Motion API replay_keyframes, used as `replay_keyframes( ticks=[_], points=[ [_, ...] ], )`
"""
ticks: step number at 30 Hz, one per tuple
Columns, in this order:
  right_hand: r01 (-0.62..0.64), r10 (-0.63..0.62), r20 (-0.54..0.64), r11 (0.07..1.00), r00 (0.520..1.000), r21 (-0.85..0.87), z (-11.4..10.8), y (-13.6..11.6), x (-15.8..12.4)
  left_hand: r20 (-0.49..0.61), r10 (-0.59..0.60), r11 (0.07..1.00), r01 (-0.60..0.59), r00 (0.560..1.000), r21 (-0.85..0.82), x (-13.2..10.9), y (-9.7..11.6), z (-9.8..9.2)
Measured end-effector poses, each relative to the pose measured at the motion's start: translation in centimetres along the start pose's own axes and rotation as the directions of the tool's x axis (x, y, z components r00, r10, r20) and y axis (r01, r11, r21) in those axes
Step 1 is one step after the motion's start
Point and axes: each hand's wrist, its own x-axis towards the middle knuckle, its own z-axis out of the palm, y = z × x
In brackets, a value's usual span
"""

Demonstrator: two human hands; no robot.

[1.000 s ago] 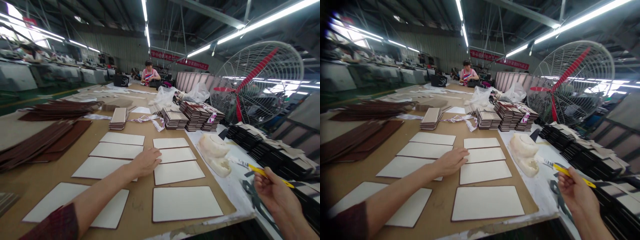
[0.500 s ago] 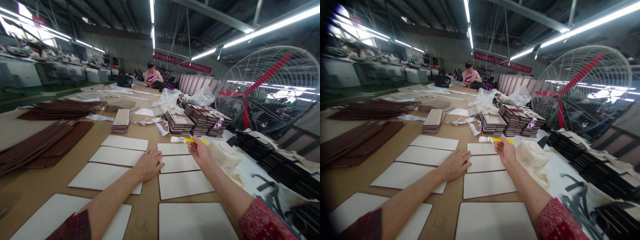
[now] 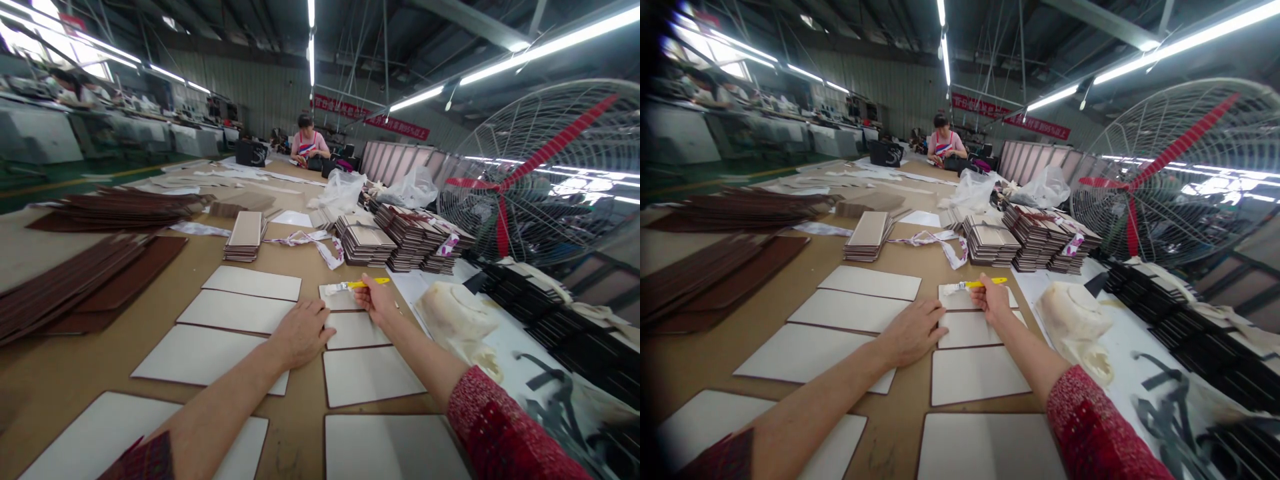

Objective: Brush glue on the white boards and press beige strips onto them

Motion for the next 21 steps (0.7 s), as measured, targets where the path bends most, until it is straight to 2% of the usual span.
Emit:
replay_keyframes(
  ticks=[11,21],
  points=[
    [0.018,-0.019,-0.015,0.998,1.000,-0.066,0.2,-0.2,0.3,0.000,-0.001,1.000,0.001,1.000,0.001,0.0,0.0,0.1],
    [0.048,-0.075,-0.127,0.977,0.989,-0.206,-3.3,-2.8,0.8,-0.002,0.004,1.000,-0.004,1.000,0.007,-0.1,0.2,-0.2]
  ],
)
